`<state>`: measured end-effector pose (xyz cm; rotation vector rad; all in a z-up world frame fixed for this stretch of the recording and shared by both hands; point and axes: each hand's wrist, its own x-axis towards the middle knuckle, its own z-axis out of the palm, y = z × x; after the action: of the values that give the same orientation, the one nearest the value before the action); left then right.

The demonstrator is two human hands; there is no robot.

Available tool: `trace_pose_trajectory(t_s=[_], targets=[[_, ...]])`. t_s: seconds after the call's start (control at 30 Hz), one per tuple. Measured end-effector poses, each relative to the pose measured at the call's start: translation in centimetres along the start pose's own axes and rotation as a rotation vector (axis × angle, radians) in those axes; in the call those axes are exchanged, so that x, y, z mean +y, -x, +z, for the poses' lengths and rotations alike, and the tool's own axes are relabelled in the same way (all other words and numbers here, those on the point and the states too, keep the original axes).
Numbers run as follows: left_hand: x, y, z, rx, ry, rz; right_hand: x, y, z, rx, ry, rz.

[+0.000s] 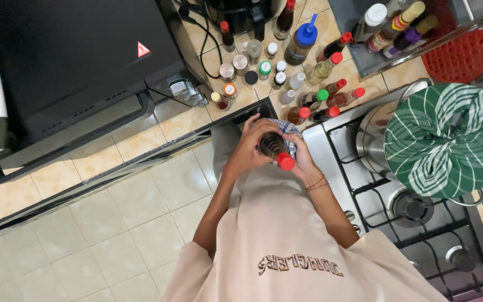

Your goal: Organize and wipe condiment and sauce bottles on a kitchen counter.

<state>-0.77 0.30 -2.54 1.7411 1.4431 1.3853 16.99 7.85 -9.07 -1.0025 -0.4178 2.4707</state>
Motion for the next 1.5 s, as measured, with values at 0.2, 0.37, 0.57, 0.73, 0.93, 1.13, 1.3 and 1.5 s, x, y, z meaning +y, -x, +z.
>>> trace_pose_trajectory(t_s=[0.2,0.37,0.57,0.73,0.93,1.13,1.3,1.5], targets=[[-0.3,-0.2,-1.1,-0.018,0.076,0.0,-0.9,-0.2,-0.3,-0.123,0.012,-0.049],[0.2,-0.2,-1.6,-0.018,0.137,-0.056,-1.2,0.8,2.1,-0.13,-0.026,-0.041],[-0.6,-0.6,-2.0,-0.03,0.115,-0.009,0.7,-3.1,-3.3,-0.195,-0.043,-0.09],[0.9,-1.2,-3.2,-0.038,0.067,-0.005,-1.9,-0.8,1.2,-0.032,0.015,0.062],[0.5,-0.8,-2.6,0.056,0.152,-0.042,-1.9,-1.1,1.4,-0.126,0.068,0.008],[-1.4,-0.9,-1.4,0.057,0.173,0.001,-0.5,-1.8,-0.6,-0.228,-0.039,-0.05],[-1.4,-1.2,-1.7,0.034,0.123,0.003,0.2,-2.7,-2.5,-0.04,0.131,-0.13],[-2.1,-2.1,-1.5,0.041,0.05,-0.051,-2.6,0.2,4.4,-0.107,0.285,-0.313]])
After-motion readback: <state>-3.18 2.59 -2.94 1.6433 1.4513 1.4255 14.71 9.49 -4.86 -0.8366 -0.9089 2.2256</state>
